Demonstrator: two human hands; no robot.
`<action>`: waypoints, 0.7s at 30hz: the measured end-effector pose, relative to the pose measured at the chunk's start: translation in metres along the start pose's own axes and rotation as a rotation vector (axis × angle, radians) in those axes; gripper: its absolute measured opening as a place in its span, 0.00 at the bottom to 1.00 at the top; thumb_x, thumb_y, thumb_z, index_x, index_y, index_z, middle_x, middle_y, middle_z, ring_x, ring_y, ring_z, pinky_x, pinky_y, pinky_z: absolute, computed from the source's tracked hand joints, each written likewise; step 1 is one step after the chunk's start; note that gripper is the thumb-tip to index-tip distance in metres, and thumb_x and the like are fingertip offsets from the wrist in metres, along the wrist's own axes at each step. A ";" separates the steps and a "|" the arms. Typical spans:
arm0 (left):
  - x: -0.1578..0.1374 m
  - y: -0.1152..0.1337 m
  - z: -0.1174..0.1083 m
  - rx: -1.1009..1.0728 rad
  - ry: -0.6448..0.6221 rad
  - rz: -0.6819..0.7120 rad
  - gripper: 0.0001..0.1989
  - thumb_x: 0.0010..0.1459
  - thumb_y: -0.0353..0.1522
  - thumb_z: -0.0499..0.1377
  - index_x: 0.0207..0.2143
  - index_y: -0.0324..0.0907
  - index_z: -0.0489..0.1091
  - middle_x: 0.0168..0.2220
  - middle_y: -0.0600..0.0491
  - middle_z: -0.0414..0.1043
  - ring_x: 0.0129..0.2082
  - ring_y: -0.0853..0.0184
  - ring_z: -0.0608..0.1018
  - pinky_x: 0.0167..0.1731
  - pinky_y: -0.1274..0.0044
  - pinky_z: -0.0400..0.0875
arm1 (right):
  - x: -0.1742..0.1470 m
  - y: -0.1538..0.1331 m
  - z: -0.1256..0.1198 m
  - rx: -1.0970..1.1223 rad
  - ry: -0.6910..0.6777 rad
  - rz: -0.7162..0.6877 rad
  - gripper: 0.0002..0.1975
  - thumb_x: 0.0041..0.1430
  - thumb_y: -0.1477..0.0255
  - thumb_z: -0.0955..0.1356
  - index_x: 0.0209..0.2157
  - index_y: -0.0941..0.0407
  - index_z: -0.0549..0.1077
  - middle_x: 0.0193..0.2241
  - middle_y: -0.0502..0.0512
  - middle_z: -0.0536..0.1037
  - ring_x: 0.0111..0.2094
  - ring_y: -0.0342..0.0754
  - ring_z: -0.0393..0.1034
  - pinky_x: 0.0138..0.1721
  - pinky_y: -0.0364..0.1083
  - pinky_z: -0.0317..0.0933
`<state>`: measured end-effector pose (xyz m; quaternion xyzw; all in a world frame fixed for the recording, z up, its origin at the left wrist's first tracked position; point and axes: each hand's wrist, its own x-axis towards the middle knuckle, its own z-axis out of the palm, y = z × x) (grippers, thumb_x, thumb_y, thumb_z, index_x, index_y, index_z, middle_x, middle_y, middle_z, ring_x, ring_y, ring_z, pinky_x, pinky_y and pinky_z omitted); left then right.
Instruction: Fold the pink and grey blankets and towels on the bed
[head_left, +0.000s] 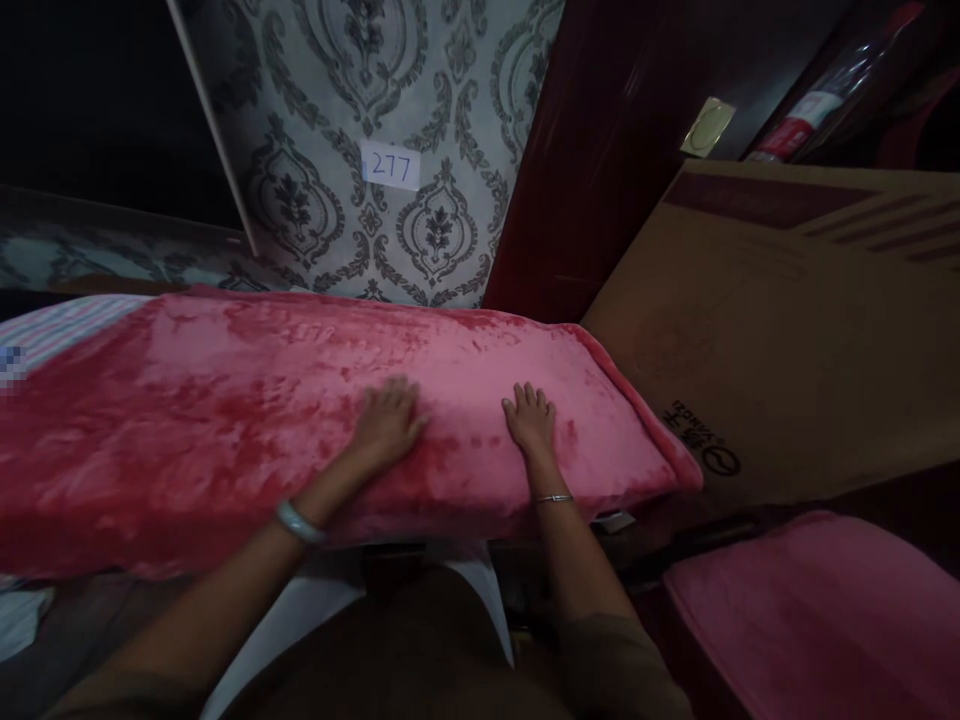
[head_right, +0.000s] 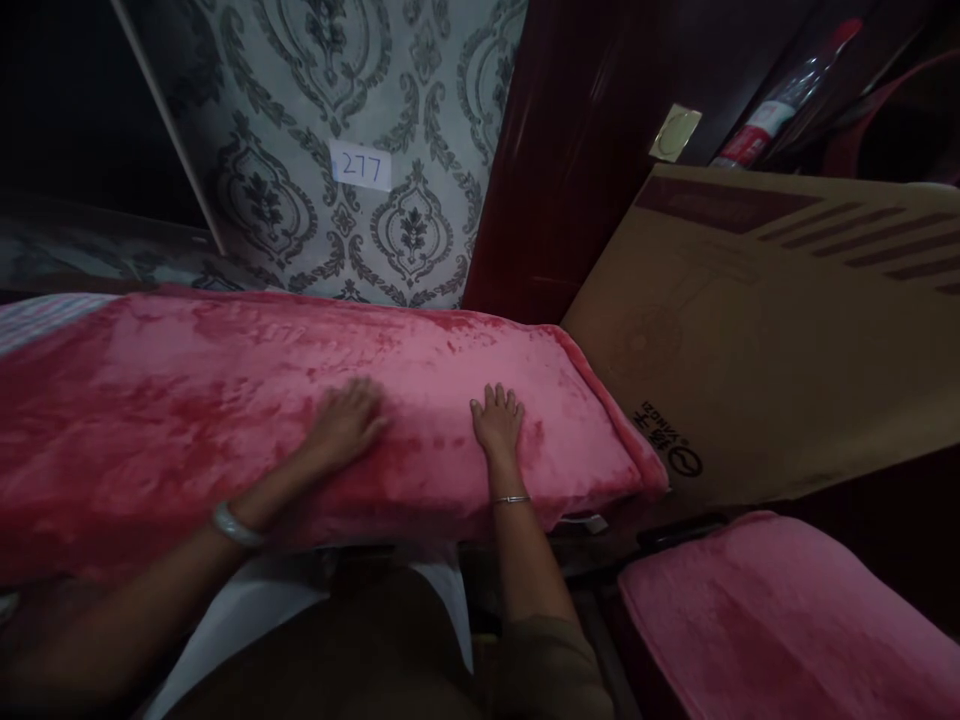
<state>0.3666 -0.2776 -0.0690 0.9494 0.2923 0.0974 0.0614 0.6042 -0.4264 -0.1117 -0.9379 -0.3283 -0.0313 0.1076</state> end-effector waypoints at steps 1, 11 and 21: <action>0.002 0.017 0.008 -0.003 -0.028 0.066 0.33 0.66 0.44 0.45 0.68 0.36 0.53 0.71 0.39 0.46 0.71 0.48 0.49 0.66 0.50 0.45 | 0.000 0.000 -0.001 -0.007 -0.003 -0.001 0.31 0.71 0.58 0.53 0.69 0.56 0.55 0.71 0.58 0.51 0.70 0.60 0.41 0.67 0.60 0.38; -0.027 -0.070 0.010 0.132 -0.063 -0.159 0.35 0.66 0.47 0.43 0.70 0.40 0.50 0.72 0.42 0.42 0.72 0.49 0.47 0.66 0.48 0.42 | -0.002 0.000 -0.003 0.021 -0.021 0.001 0.31 0.71 0.59 0.54 0.69 0.57 0.54 0.71 0.58 0.51 0.70 0.59 0.40 0.67 0.61 0.37; -0.053 -0.135 -0.008 0.158 0.012 -0.420 0.36 0.64 0.47 0.42 0.70 0.40 0.50 0.72 0.42 0.41 0.71 0.45 0.46 0.63 0.44 0.43 | -0.039 -0.095 -0.028 0.189 -0.018 -0.182 0.31 0.69 0.63 0.60 0.69 0.57 0.53 0.71 0.63 0.49 0.71 0.58 0.40 0.67 0.62 0.42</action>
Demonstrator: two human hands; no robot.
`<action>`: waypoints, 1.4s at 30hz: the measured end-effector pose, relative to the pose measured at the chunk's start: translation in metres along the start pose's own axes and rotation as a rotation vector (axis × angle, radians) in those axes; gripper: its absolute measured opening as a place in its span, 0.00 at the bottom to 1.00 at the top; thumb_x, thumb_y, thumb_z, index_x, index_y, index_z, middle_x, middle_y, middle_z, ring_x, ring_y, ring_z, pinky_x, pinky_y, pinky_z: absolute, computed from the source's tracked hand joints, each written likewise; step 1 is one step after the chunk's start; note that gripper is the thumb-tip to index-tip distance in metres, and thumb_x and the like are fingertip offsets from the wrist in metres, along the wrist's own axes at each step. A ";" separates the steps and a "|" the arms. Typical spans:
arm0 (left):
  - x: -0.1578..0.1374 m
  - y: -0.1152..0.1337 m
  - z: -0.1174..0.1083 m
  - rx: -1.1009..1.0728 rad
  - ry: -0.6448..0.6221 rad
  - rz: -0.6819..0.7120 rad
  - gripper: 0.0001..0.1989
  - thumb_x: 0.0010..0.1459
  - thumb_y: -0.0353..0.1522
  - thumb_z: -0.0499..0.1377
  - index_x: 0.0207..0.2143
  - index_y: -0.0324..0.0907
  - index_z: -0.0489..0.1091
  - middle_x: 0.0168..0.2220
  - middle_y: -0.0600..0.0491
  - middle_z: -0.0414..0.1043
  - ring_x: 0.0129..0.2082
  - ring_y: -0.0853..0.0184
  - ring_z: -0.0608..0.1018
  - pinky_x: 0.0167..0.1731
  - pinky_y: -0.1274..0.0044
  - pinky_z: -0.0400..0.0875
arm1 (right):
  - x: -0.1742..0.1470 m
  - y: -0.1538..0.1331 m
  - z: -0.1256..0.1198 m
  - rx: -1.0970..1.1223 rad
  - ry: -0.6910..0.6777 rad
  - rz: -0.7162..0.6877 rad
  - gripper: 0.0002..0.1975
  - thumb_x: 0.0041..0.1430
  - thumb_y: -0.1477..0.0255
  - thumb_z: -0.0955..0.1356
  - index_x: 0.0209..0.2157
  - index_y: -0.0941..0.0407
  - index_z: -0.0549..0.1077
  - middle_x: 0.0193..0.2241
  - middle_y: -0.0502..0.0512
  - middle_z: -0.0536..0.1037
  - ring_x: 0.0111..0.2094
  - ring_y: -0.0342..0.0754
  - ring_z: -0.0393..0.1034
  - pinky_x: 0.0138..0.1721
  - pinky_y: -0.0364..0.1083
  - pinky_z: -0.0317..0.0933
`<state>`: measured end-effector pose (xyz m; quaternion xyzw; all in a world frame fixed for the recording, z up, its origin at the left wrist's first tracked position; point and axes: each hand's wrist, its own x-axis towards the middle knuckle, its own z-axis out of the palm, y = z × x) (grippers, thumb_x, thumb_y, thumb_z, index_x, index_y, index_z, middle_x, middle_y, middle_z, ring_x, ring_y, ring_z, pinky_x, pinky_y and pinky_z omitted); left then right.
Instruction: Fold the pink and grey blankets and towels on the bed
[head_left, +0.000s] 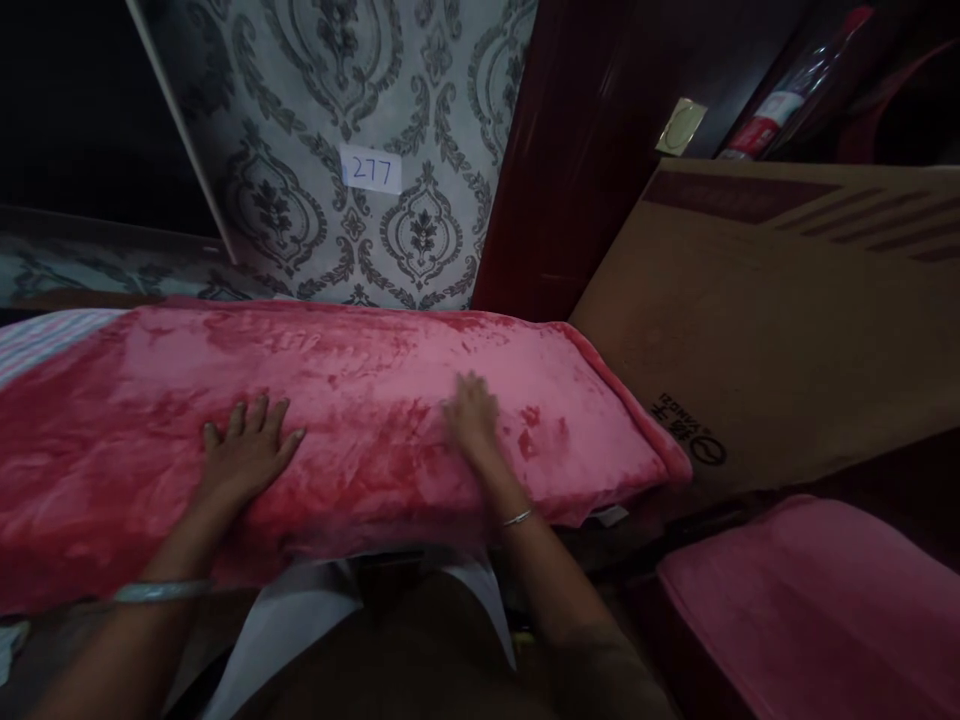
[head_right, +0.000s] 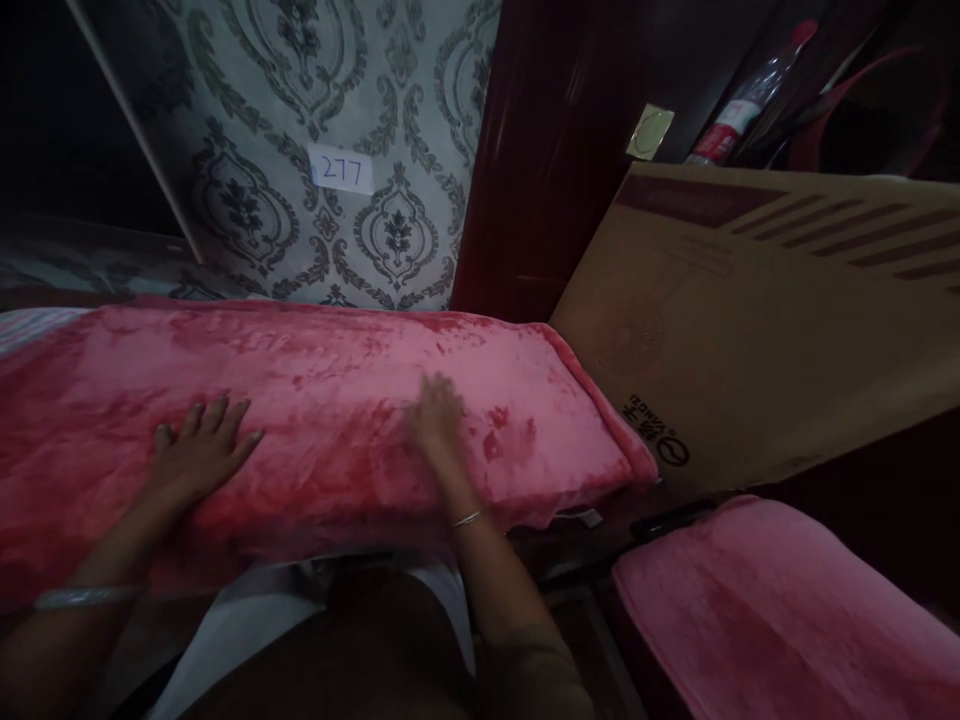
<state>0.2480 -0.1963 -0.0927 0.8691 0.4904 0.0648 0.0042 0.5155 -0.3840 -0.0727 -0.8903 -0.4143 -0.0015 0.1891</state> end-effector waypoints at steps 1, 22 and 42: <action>0.000 0.002 0.000 0.008 -0.002 -0.001 0.36 0.65 0.46 0.42 0.70 0.40 0.50 0.73 0.42 0.41 0.71 0.45 0.46 0.63 0.44 0.43 | -0.006 -0.022 0.006 0.031 -0.012 -0.136 0.31 0.69 0.63 0.60 0.69 0.56 0.53 0.71 0.62 0.49 0.71 0.57 0.40 0.67 0.62 0.41; -0.009 -0.001 0.001 0.031 0.028 0.012 0.34 0.65 0.44 0.43 0.69 0.41 0.52 0.72 0.45 0.41 0.71 0.47 0.50 0.64 0.47 0.45 | -0.008 0.109 -0.017 -0.288 -0.054 0.396 0.30 0.71 0.63 0.55 0.70 0.58 0.53 0.71 0.64 0.49 0.70 0.63 0.41 0.64 0.64 0.46; 0.021 -0.192 -0.019 0.036 0.046 -0.309 0.31 0.65 0.43 0.42 0.67 0.40 0.57 0.70 0.39 0.51 0.69 0.47 0.54 0.63 0.47 0.47 | 0.049 -0.011 0.073 -0.229 -0.054 -0.300 0.27 0.70 0.64 0.55 0.67 0.51 0.61 0.69 0.55 0.56 0.69 0.56 0.49 0.65 0.58 0.47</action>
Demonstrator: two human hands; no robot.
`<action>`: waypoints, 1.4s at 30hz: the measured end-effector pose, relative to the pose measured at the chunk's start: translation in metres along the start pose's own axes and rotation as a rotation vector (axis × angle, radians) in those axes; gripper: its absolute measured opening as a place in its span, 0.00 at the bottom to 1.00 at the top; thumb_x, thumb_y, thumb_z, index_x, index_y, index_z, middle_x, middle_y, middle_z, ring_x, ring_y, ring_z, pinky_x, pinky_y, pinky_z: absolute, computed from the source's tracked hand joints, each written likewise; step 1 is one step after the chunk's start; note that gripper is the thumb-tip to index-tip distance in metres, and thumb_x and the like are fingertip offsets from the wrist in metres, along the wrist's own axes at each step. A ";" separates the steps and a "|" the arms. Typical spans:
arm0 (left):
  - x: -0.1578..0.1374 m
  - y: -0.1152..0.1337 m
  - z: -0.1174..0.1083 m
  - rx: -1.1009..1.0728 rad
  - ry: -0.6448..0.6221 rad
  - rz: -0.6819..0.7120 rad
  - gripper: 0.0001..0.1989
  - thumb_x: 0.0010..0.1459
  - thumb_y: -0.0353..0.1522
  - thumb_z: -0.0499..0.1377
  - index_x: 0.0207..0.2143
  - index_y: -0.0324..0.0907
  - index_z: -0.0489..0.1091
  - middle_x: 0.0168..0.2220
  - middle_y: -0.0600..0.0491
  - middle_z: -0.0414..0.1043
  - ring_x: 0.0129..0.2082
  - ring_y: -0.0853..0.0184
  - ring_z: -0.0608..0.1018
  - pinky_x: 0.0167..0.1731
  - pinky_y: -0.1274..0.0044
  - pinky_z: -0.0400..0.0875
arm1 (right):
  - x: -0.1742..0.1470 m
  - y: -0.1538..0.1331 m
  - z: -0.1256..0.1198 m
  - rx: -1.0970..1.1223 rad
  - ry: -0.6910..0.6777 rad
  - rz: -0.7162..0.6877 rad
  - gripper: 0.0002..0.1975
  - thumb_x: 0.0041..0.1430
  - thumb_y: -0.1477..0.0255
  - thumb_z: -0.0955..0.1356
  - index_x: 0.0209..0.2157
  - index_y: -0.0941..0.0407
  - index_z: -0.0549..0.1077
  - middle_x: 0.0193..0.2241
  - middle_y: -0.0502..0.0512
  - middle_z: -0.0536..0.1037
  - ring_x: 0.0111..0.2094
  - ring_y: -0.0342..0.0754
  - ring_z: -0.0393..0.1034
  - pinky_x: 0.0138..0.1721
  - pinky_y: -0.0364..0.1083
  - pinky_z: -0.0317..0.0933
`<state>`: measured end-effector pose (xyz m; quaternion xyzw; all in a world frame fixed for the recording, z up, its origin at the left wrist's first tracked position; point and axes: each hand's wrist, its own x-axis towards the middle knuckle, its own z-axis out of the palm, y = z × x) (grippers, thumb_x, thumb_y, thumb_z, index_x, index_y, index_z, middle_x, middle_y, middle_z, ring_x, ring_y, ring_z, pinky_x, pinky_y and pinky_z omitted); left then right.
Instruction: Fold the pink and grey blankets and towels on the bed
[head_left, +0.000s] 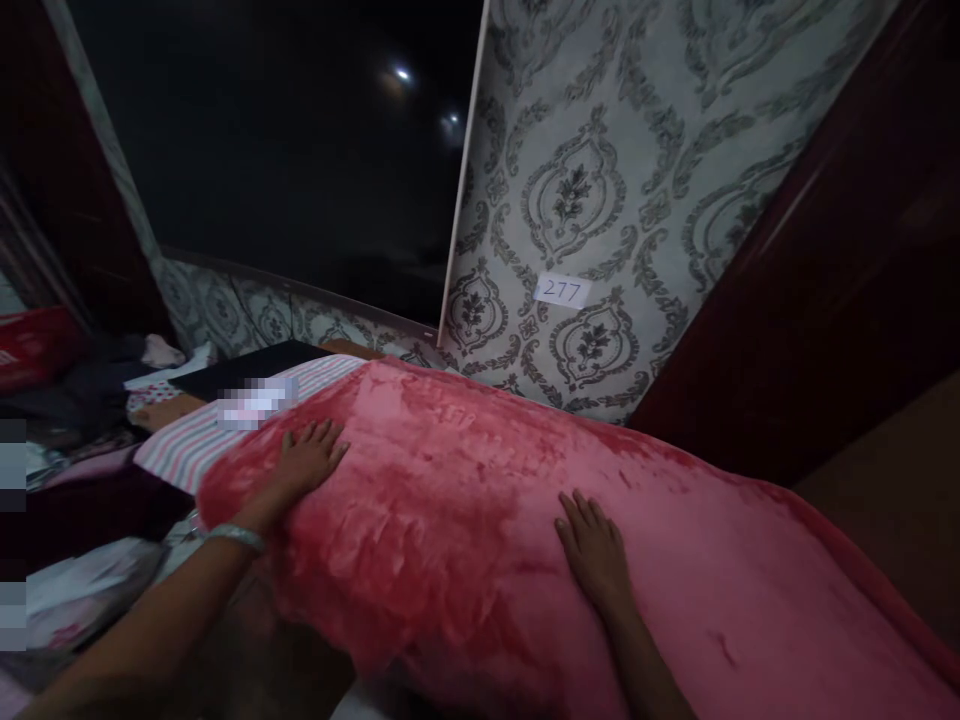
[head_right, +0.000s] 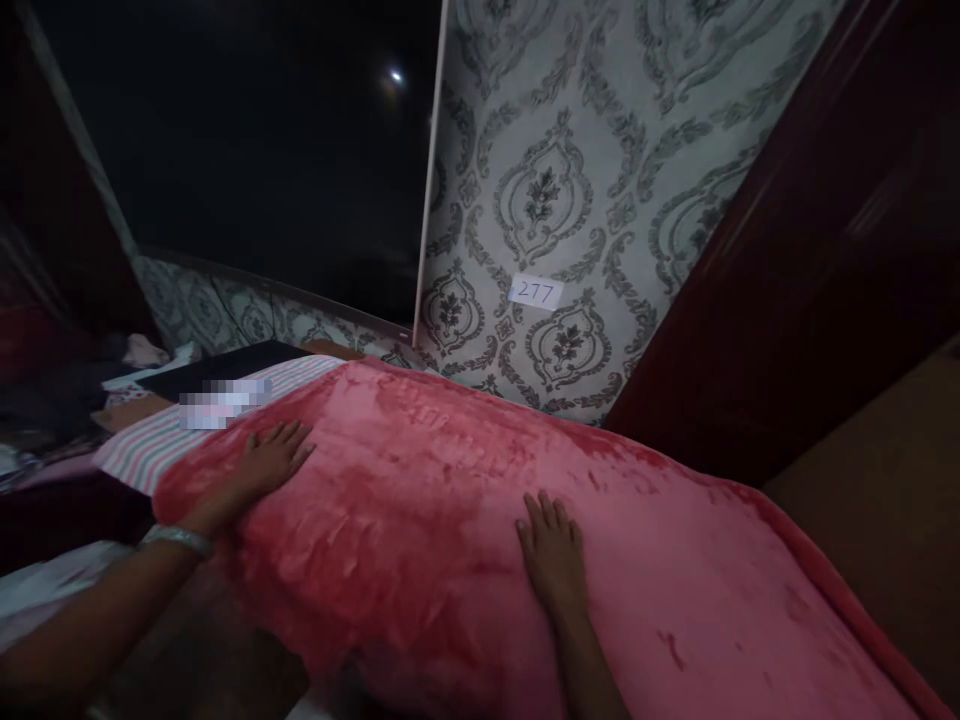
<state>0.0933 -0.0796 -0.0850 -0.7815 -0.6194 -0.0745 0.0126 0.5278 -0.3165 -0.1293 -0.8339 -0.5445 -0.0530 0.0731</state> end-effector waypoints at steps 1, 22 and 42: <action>0.006 -0.005 -0.002 0.021 0.000 -0.012 0.31 0.65 0.42 0.41 0.67 0.39 0.58 0.69 0.38 0.52 0.69 0.47 0.55 0.62 0.47 0.48 | 0.000 0.001 0.003 -0.002 0.006 -0.003 0.27 0.70 0.64 0.55 0.67 0.51 0.62 0.69 0.54 0.56 0.69 0.56 0.49 0.65 0.58 0.47; 0.079 -0.025 -0.059 0.089 -0.046 -0.134 0.27 0.63 0.34 0.43 0.61 0.37 0.64 0.50 0.33 0.70 0.50 0.48 0.75 0.44 0.63 0.70 | 0.010 0.005 0.009 0.183 0.218 -0.033 0.21 0.67 0.68 0.59 0.54 0.57 0.76 0.57 0.61 0.74 0.60 0.54 0.65 0.62 0.52 0.55; 0.093 0.141 0.011 -0.399 -0.080 0.768 0.12 0.51 0.41 0.58 0.29 0.42 0.71 0.34 0.49 0.74 0.38 0.63 0.75 0.46 0.71 0.69 | 0.071 -0.008 -0.027 0.198 0.039 -0.059 0.10 0.63 0.74 0.66 0.42 0.54 0.78 0.44 0.56 0.78 0.47 0.50 0.67 0.46 0.45 0.57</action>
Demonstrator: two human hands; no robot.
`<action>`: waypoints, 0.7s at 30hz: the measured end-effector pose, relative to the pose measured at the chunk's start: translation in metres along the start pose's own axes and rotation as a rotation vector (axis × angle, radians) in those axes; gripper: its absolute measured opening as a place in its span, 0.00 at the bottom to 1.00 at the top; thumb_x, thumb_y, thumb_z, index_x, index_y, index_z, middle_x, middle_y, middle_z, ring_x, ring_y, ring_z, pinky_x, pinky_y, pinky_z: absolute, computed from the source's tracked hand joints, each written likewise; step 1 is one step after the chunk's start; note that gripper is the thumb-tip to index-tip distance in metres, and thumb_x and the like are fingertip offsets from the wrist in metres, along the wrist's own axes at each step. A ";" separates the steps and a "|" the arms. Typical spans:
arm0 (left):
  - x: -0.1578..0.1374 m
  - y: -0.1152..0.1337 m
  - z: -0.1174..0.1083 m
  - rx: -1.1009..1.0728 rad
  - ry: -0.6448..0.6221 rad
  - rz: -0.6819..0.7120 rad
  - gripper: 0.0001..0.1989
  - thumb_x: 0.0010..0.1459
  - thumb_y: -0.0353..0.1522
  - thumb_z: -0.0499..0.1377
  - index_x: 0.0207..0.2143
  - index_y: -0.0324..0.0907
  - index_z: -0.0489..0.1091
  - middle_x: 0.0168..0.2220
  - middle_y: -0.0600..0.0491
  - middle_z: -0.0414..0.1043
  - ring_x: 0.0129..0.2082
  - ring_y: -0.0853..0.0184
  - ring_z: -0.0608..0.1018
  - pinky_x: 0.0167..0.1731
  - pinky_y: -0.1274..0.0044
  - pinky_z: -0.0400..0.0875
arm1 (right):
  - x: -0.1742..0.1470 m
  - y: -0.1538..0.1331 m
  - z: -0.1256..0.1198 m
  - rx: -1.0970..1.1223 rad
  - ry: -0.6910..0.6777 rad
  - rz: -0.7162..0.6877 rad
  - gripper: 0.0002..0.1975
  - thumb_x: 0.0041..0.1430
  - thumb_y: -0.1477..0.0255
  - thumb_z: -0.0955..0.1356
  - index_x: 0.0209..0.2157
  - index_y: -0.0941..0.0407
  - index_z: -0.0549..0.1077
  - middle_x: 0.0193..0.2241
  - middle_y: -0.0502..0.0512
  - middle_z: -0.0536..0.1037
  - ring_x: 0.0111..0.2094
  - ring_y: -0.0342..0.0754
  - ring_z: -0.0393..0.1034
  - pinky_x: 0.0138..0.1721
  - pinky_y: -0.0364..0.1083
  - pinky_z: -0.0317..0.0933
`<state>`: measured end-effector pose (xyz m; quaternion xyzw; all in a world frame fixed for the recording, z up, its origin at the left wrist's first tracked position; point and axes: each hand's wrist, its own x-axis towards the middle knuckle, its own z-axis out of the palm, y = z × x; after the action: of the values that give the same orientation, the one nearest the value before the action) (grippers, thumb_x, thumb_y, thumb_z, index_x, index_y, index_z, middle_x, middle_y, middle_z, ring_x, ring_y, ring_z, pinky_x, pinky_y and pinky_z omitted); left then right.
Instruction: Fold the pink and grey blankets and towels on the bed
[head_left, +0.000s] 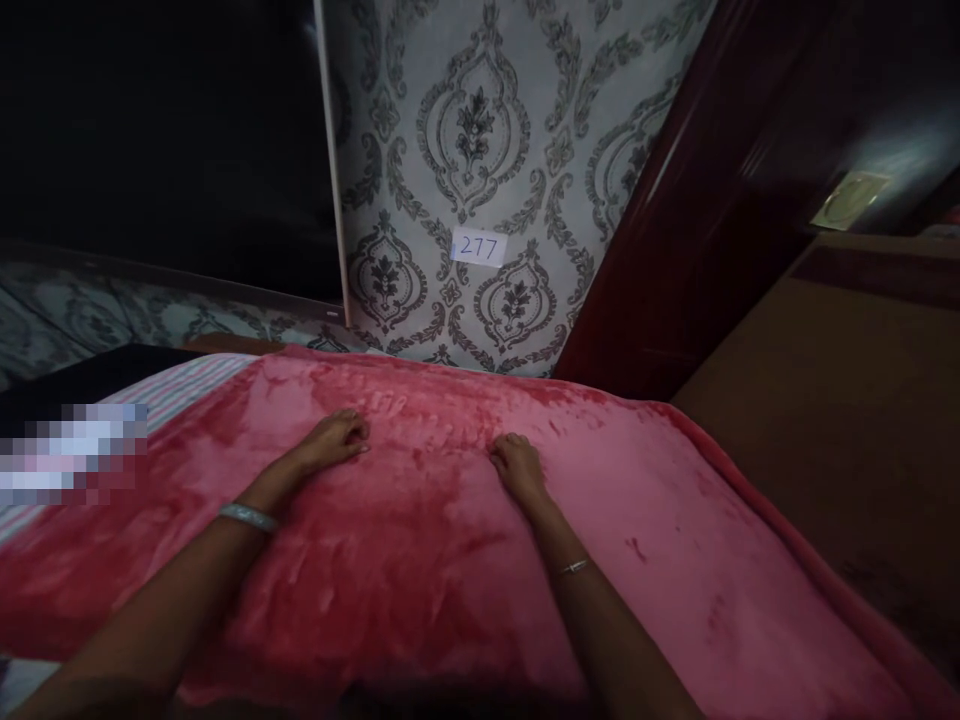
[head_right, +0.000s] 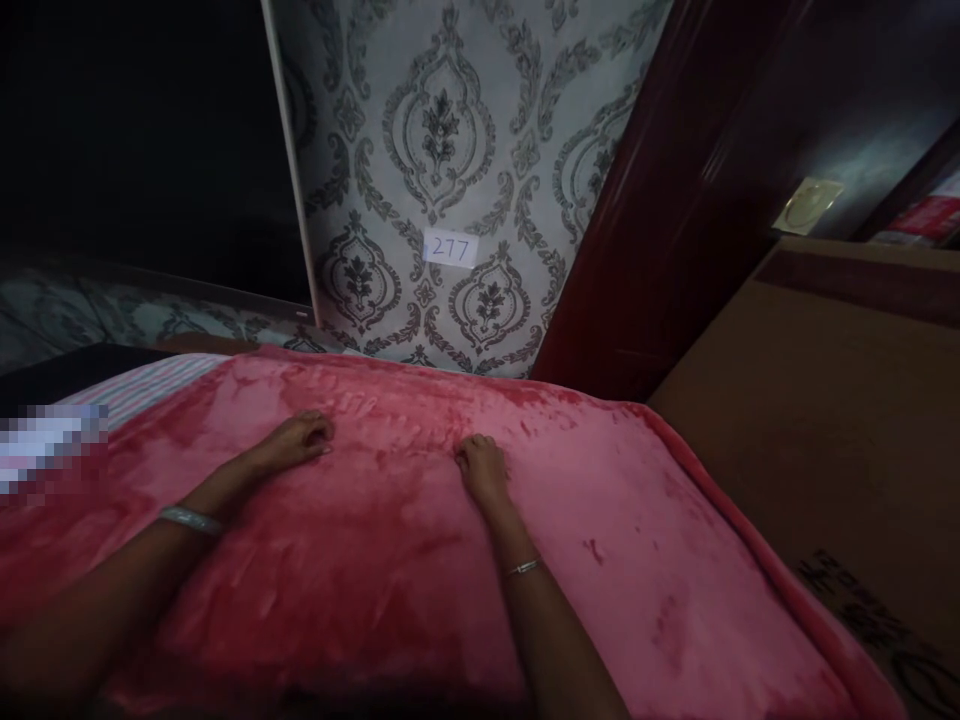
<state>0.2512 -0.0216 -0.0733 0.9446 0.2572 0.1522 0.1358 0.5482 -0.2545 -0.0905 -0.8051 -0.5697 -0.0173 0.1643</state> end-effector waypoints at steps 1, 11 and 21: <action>0.000 0.000 0.005 0.003 0.017 -0.016 0.10 0.52 0.40 0.58 0.28 0.42 0.70 0.33 0.49 0.73 0.37 0.63 0.74 0.45 0.71 0.69 | -0.001 -0.001 0.002 -0.010 0.021 0.002 0.10 0.64 0.74 0.65 0.41 0.54 0.78 0.43 0.57 0.78 0.47 0.50 0.67 0.45 0.45 0.56; -0.014 0.015 0.012 0.076 0.229 -0.091 0.11 0.61 0.35 0.49 0.31 0.41 0.68 0.38 0.43 0.73 0.41 0.58 0.73 0.47 0.66 0.67 | 0.001 0.000 0.013 0.049 0.160 0.050 0.12 0.64 0.78 0.61 0.35 0.58 0.76 0.37 0.61 0.78 0.42 0.53 0.66 0.44 0.47 0.56; -0.025 0.021 0.008 0.333 0.561 0.011 0.15 0.65 0.36 0.48 0.27 0.43 0.67 0.26 0.47 0.72 0.31 0.59 0.74 0.37 0.69 0.67 | -0.009 0.018 0.016 0.365 0.485 -0.136 0.10 0.63 0.73 0.60 0.31 0.55 0.71 0.31 0.57 0.75 0.35 0.51 0.66 0.39 0.48 0.61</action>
<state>0.2428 -0.0539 -0.0785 0.8764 0.3008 0.3632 -0.0974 0.5588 -0.2633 -0.1115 -0.6946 -0.5602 -0.1174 0.4358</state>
